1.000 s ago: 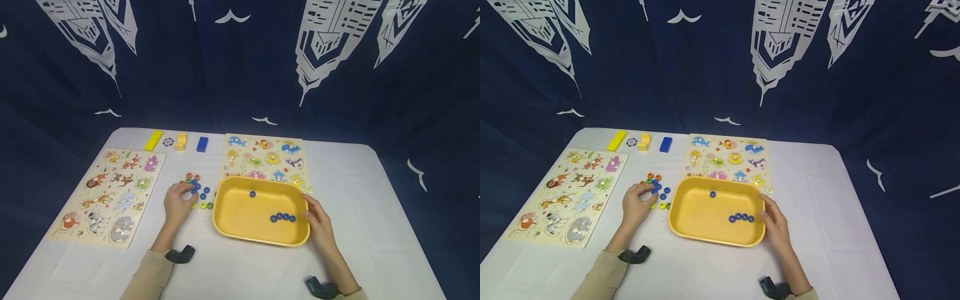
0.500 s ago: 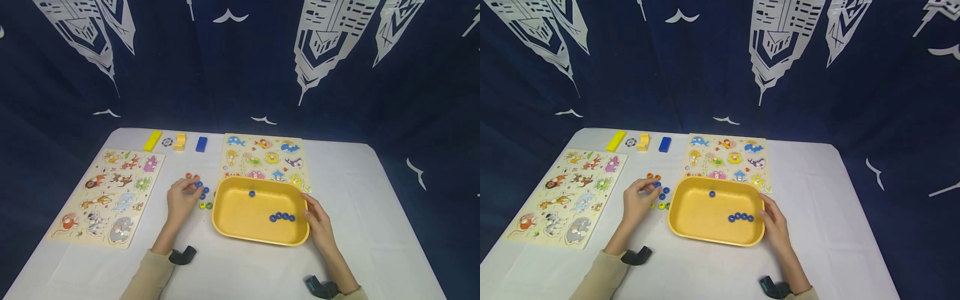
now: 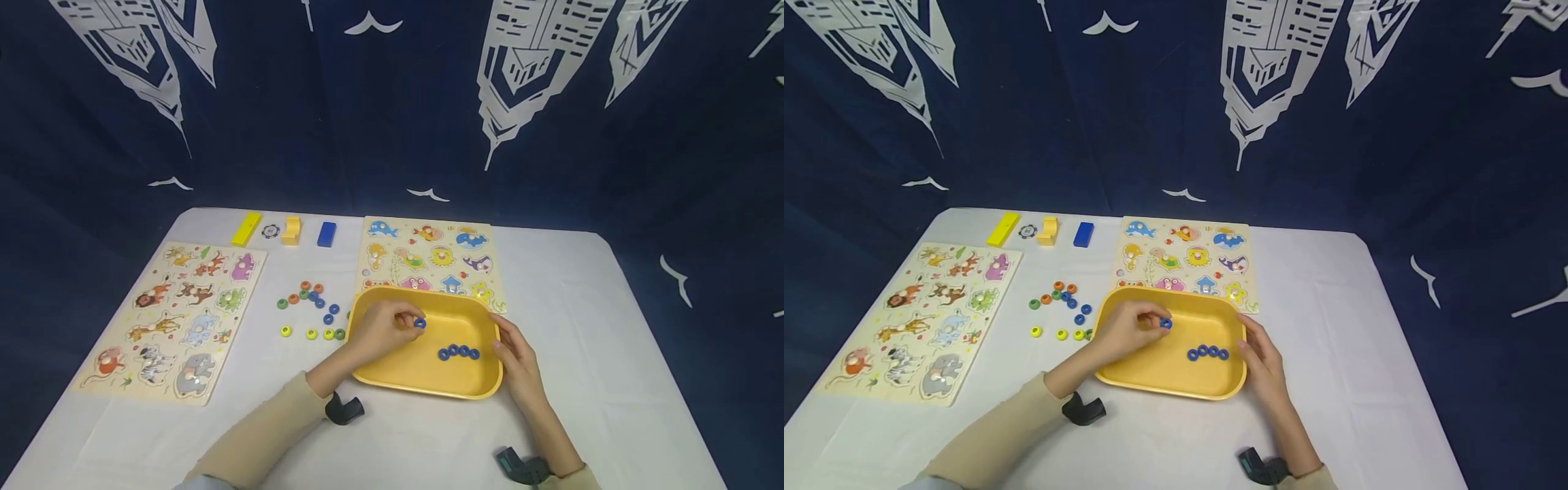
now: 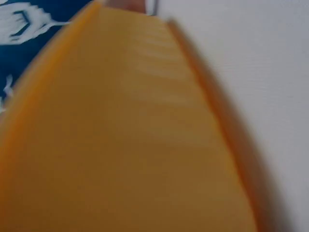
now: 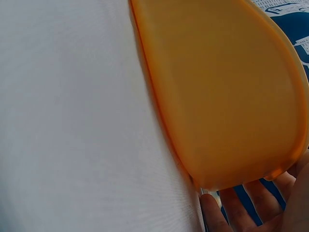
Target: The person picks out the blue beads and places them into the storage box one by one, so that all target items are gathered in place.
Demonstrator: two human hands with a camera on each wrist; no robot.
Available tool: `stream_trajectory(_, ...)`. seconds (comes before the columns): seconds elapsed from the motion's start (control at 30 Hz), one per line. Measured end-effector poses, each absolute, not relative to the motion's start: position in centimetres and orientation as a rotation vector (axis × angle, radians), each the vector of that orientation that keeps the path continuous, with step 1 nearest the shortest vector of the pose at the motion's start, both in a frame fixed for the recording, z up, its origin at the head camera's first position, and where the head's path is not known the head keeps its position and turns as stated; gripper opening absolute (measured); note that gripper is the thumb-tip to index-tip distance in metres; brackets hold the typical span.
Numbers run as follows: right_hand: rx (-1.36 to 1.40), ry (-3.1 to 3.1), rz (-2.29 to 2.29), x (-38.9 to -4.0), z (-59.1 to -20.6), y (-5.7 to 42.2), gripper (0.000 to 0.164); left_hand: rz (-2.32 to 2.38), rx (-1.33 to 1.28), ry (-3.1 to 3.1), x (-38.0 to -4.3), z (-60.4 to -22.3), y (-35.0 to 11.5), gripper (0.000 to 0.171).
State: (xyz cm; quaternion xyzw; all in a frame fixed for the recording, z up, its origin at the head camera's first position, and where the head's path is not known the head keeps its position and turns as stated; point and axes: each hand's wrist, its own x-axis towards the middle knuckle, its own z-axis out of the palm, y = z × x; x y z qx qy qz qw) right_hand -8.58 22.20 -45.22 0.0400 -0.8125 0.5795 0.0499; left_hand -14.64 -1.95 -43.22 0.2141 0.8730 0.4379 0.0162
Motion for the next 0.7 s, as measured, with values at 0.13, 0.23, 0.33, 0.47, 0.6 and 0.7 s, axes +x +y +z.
stream_trajectory(0.13, 0.116, -2.47, 1.776, -8.6, -45.2, 22.2, 0.038, 1.145, 0.766, 2.712, -15.4, -44.1, -0.3, 0.014)
stream_trajectory(0.23, 0.124, -2.458, 1.786, -8.7, -45.2, 22.2, 0.038, 0.981, 0.805, 2.713, -15.7, -44.6, 0.6, 0.014)
stream_trajectory(0.33, 0.136, -2.451, 1.785, -8.6, -45.2, 22.3, 0.038, 0.869, 0.843, 2.707, -15.8, -44.7, 1.3, 0.015)
stream_trajectory(0.47, 0.126, -2.448, 1.797, -8.6, -45.2, 22.3, 0.038, 0.759, 0.905, 2.698, -15.7, -44.8, 1.9, 0.016)
stream_trajectory(0.6, 0.111, -2.461, 1.792, -8.6, -45.2, 22.2, 0.038, 0.68, 0.971, 2.669, -15.3, -44.8, 1.9, 0.021)
stream_trajectory(0.7, 0.111, -2.463, 1.792, -8.6, -45.2, 22.1, 0.038, 0.683, 0.974, 2.68, -14.8, -44.3, 1.4, 0.029)
